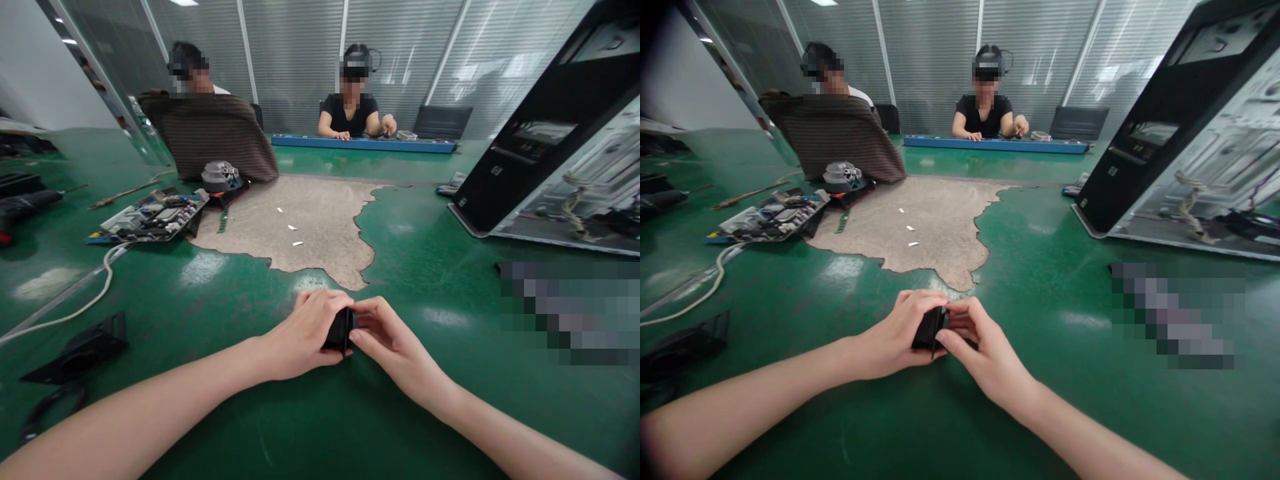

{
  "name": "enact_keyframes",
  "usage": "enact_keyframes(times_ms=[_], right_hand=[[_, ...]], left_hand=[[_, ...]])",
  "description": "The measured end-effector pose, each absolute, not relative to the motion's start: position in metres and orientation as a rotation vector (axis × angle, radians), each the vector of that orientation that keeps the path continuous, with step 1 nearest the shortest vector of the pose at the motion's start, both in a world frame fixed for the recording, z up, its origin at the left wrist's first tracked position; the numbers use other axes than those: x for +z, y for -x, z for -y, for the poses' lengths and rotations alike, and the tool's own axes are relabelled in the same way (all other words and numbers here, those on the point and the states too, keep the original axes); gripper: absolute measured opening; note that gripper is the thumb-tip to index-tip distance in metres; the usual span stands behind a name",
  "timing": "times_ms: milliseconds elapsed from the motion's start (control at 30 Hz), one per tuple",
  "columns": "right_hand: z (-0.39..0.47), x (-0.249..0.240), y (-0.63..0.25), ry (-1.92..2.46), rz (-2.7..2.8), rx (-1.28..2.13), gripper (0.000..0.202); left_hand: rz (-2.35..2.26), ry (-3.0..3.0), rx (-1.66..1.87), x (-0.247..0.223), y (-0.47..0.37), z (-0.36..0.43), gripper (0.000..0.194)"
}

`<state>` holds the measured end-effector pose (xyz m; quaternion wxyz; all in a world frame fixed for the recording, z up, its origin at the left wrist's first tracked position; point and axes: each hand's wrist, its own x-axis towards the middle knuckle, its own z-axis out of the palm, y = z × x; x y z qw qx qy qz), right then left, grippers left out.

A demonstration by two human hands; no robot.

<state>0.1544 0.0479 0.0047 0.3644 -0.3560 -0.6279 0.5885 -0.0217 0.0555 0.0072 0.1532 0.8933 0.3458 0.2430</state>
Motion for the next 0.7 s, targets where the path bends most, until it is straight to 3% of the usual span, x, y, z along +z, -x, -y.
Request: enact_keyframes(times_ms=[700], right_hand=[[-0.0415,0.0005,-0.1569,0.87,1.743,1.302,0.023]], left_hand=[[-0.954,-2.587,0.702,0.0056,0.0248,-0.0544,0.06]])
